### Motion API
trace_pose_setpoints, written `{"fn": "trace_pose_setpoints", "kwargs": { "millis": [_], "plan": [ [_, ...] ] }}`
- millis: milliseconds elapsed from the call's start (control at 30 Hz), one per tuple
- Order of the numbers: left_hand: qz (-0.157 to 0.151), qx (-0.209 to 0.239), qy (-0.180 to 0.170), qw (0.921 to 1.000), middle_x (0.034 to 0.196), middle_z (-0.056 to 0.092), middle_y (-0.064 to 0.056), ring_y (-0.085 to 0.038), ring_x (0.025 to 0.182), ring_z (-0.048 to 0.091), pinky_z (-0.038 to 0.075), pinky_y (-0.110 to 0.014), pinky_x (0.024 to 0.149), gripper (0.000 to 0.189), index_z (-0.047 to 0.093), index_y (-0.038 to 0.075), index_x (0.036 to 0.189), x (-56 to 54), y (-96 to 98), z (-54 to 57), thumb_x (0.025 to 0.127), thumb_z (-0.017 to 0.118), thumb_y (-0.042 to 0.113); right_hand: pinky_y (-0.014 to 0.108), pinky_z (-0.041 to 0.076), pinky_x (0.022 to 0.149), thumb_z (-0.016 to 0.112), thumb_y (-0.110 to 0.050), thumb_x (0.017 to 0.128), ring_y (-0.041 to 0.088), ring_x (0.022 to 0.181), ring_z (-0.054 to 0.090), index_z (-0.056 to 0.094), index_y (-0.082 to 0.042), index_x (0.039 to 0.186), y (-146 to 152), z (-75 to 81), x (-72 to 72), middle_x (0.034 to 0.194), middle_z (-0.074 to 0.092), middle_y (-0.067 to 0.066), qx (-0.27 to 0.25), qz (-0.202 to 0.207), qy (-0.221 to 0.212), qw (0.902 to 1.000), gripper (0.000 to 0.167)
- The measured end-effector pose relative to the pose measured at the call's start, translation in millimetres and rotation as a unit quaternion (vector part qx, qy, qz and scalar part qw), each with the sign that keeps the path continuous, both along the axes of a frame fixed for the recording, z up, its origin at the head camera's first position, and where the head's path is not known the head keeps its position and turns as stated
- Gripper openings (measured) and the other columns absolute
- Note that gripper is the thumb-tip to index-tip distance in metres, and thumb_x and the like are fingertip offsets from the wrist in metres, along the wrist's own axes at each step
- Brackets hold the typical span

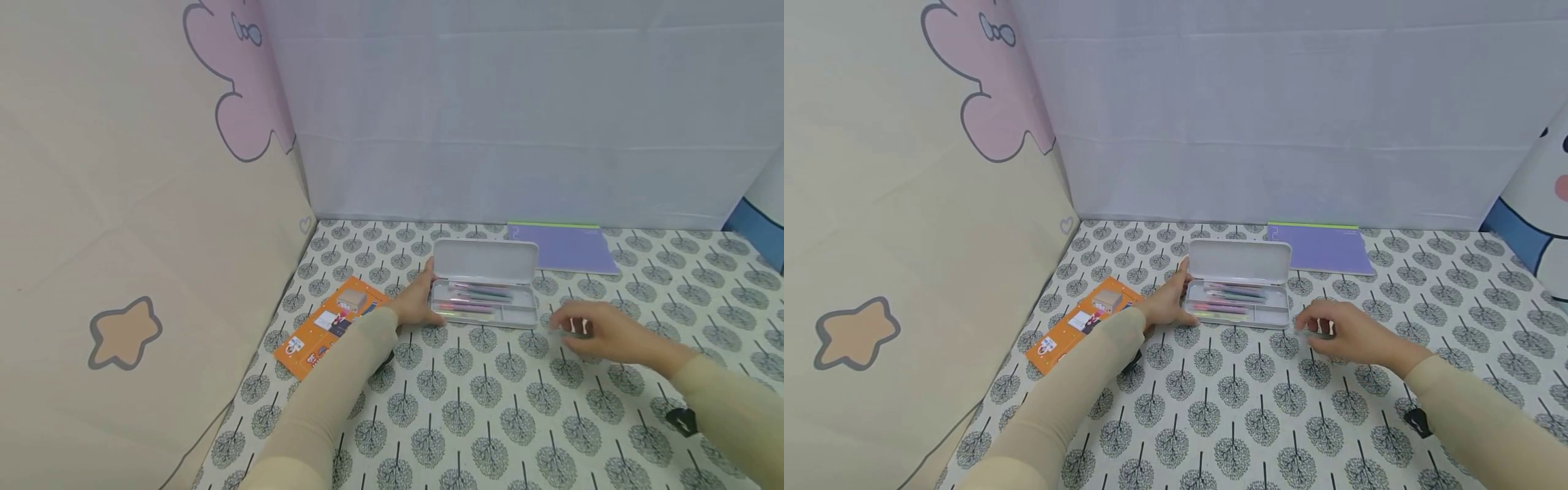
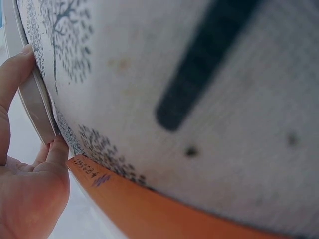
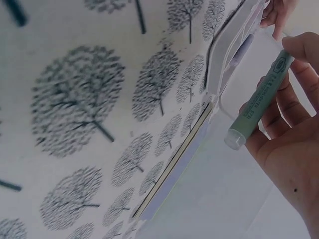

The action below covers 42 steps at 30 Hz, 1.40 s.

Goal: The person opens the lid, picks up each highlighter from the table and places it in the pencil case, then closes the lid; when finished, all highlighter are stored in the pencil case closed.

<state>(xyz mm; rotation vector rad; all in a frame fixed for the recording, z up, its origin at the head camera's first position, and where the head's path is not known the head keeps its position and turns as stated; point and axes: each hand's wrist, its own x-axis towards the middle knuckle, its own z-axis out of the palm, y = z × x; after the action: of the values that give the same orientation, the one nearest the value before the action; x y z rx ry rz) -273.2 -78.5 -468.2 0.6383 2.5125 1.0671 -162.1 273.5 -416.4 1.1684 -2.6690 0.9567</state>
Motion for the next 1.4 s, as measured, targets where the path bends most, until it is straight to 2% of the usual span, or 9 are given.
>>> {"fn": "trace_pose_setpoints", "kwargs": {
  "millis": [167,400,600,767,1033,1167,1400],
  "plan": [
    [0.001,0.001,-0.004,1.0000,0.136,0.047,-0.004,-0.019,0.121,0.050,0.034,-0.035,0.114,0.144,-0.017,0.016,0.154,-2.0,0.4,-0.9,0.060,0.092,0.017,0.020,0.048,0.054,0.076,0.005,0.071,0.000,0.065,0.049,0.066,-0.019,0.101,-16.8,3.5,-14.6,0.081,0.056,-0.014,0.011,-0.005,-0.015,0.9998,0.040],
    [0.001,0.005,-0.009,0.9999,0.135,0.047,-0.005,-0.019,0.121,0.051,0.034,-0.035,0.114,0.145,-0.018,0.017,0.154,-2.8,0.2,-0.9,0.060,0.092,0.017,0.021,0.048,0.057,0.073,0.004,0.073,0.004,0.068,0.051,0.067,-0.014,0.100,-41.1,1.4,-37.3,0.081,0.059,-0.009,0.011,-0.001,-0.006,0.9999,0.033],
    [-0.008,0.012,-0.004,0.9999,0.133,0.048,-0.005,-0.020,0.120,0.051,0.037,-0.036,0.112,0.143,-0.018,0.014,0.154,-1.5,-1.5,-1.0,0.062,0.092,0.018,0.022,0.049,0.058,0.073,0.001,0.075,0.006,0.066,0.051,0.067,-0.016,0.101,-60.9,-0.5,-51.7,0.081,0.057,-0.009,0.019,0.002,-0.011,0.9998,0.031],
    [-0.011,0.014,0.003,0.9998,0.131,0.048,-0.005,-0.020,0.120,0.051,0.037,-0.037,0.112,0.143,-0.017,0.013,0.154,-2.7,-2.1,-2.3,0.061,0.092,0.019,0.022,0.048,0.060,0.072,-0.001,0.077,0.009,0.068,0.052,0.068,-0.016,0.101,-77.1,-0.6,-59.8,0.080,0.057,-0.008,0.024,0.003,-0.026,0.9994,0.029],
    [-0.009,0.009,0.011,0.9999,0.131,0.048,-0.005,-0.020,0.120,0.051,0.038,-0.036,0.111,0.145,-0.018,0.019,0.154,-3.6,-1.7,-2.5,0.060,0.092,0.018,0.023,0.047,0.063,0.074,-0.005,0.078,0.014,0.070,0.051,0.070,-0.015,0.101,-107.0,-0.1,-69.3,0.081,0.058,-0.005,0.032,-0.007,-0.074,0.9967,0.025],
    [-0.013,0.002,0.019,0.9997,0.133,0.047,-0.007,-0.021,0.122,0.050,0.037,-0.036,0.112,0.144,-0.018,0.014,0.154,-3.0,-2.0,-3.1,0.061,0.092,0.019,0.026,0.048,0.067,0.073,-0.007,0.080,0.014,0.072,0.053,0.071,-0.015,0.100,-121.2,-3.0,-73.5,0.081,0.061,-0.005,0.033,0.002,-0.070,0.9970,0.022],
    [-0.019,-0.004,0.017,0.9997,0.133,0.048,-0.006,-0.019,0.120,0.051,0.039,-0.034,0.111,0.144,-0.018,0.013,0.153,-4.9,-2.4,-6.5,0.061,0.092,0.023,0.031,0.050,0.079,0.072,-0.013,0.083,0.014,0.081,0.057,0.070,-0.019,0.101,-137.1,-11.5,-79.2,0.089,0.065,-0.007,0.050,-0.005,-0.081,0.9954,0.019]
  ]
}}
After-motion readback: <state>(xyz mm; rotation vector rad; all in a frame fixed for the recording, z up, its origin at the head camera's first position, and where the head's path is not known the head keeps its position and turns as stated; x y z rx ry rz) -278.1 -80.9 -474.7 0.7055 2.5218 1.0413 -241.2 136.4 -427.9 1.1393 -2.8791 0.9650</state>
